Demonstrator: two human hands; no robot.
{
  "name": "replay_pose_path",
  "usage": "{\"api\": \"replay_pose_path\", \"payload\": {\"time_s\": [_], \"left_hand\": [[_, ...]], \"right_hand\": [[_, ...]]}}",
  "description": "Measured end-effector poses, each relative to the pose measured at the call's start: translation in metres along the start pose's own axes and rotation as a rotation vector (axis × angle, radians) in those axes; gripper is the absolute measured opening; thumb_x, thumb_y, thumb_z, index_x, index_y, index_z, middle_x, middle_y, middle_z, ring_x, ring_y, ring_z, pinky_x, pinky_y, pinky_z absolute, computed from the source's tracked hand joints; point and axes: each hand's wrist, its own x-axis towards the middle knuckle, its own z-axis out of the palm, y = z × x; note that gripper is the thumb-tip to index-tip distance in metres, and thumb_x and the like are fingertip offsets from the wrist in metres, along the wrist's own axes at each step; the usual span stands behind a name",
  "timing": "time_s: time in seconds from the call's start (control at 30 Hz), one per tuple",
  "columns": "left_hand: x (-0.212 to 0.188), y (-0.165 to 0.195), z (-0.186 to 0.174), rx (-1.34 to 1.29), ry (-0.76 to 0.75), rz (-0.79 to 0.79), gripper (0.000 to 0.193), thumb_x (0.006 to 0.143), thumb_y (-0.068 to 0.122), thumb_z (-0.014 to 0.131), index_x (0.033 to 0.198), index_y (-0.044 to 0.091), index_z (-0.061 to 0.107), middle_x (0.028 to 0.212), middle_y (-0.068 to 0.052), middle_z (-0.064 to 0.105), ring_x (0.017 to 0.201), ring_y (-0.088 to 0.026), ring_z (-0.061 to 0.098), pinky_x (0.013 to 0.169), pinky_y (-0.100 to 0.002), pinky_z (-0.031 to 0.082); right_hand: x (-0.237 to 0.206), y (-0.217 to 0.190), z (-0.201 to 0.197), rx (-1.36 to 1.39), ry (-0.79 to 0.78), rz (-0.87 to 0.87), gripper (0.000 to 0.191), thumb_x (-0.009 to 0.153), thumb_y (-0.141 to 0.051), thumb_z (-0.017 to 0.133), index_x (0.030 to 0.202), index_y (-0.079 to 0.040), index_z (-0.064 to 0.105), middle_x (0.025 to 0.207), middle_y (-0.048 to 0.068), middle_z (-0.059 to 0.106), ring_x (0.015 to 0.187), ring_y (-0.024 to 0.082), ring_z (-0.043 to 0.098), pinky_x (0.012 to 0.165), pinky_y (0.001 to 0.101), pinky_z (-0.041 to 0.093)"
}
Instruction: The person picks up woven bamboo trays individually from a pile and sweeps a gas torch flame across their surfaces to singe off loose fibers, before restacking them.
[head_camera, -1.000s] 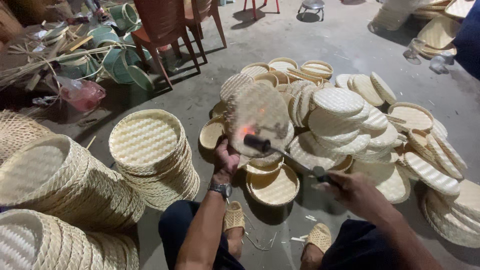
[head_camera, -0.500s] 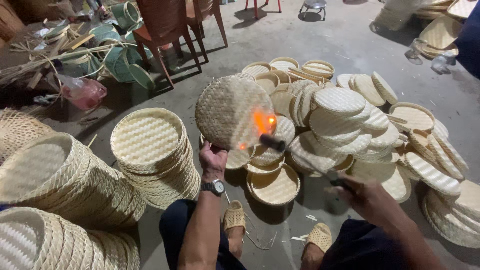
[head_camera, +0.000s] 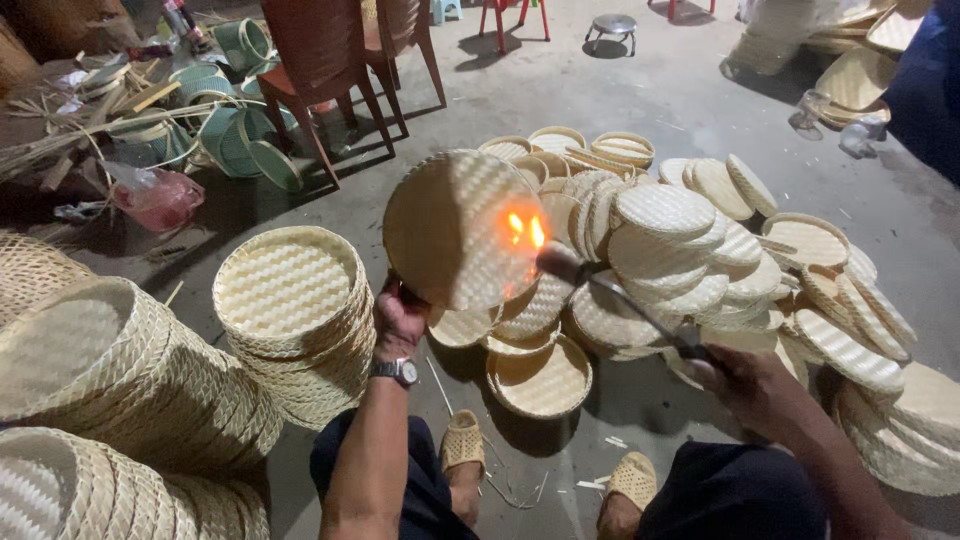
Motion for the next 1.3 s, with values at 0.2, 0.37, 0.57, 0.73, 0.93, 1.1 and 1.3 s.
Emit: {"api": "replay_pose_path", "payload": {"time_s": [0.2,0.37,0.57,0.73,0.93,1.1,1.3], "left_hand": [[-0.027,0.027,0.039,1.736,-0.187,0.724,0.024,0.108,0.014,0.047,0.124,0.003,0.061,0.122,-0.017,0.071,0.113,-0.031,0.065,0.096,-0.042,0.053],[-0.029,0.042,0.058,1.841,-0.246,0.824,0.02,0.106,0.013,0.05,0.112,0.001,0.065,0.101,-0.022,0.072,0.091,-0.039,0.068,0.076,-0.046,0.053],[-0.026,0.054,0.068,1.888,-0.4,1.02,0.016,0.097,0.005,0.055,0.11,0.001,0.063,0.096,-0.024,0.067,0.088,-0.045,0.063,0.075,-0.05,0.052],[-0.035,0.057,0.086,1.837,-0.604,1.109,0.022,0.096,0.004,0.056,0.117,-0.002,0.062,0.098,-0.023,0.066,0.088,-0.044,0.064,0.076,-0.048,0.053],[-0.044,0.046,0.106,1.715,-0.486,0.75,0.02,0.11,0.011,0.049,0.116,0.001,0.065,0.095,-0.019,0.07,0.083,-0.034,0.067,0.077,-0.044,0.056],[-0.036,0.027,0.101,0.639,-0.269,-0.12,0.034,0.107,0.023,0.043,0.111,0.001,0.067,0.108,-0.014,0.075,0.098,-0.023,0.072,0.086,-0.038,0.061],[-0.026,-0.04,0.066,1.409,-0.396,0.461,0.029,0.107,0.021,0.046,0.118,0.002,0.064,0.111,-0.012,0.072,0.101,-0.022,0.07,0.089,-0.036,0.06]], "right_hand": [[0.0,0.003,-0.011,0.068,0.002,0.188,0.036,0.099,-0.036,0.067,0.127,-0.016,0.074,0.07,0.016,0.075,0.056,0.02,0.063,0.055,0.0397,0.055],[0.0,-0.005,-0.02,-0.052,-0.079,0.256,0.033,0.1,-0.041,0.062,0.125,-0.024,0.075,0.062,0.01,0.068,0.05,0.019,0.061,0.049,0.039,0.052],[-0.005,-0.007,-0.028,-0.031,-0.033,0.157,0.034,0.098,-0.04,0.061,0.123,-0.023,0.075,0.063,0.005,0.069,0.046,0.016,0.064,0.044,0.037,0.053],[-0.005,-0.002,-0.034,0.035,-0.007,0.225,0.029,0.102,-0.036,0.062,0.118,-0.016,0.076,0.064,0.009,0.063,0.051,0.016,0.059,0.047,0.0358,0.047],[0.002,0.014,-0.032,0.095,-0.018,0.123,0.031,0.098,-0.038,0.061,0.114,-0.016,0.078,0.059,0.008,0.066,0.049,0.018,0.058,0.045,0.0395,0.049],[0.018,0.015,-0.025,-0.068,0.032,0.067,0.03,0.099,-0.033,0.062,0.115,-0.011,0.076,0.07,0.003,0.076,0.06,0.012,0.067,0.051,0.0293,0.057],[0.027,-0.009,-0.008,0.063,-0.026,-0.058,0.032,0.096,-0.034,0.065,0.122,-0.017,0.075,0.091,0.008,0.082,0.059,0.021,0.07,0.052,0.0363,0.061]]}}
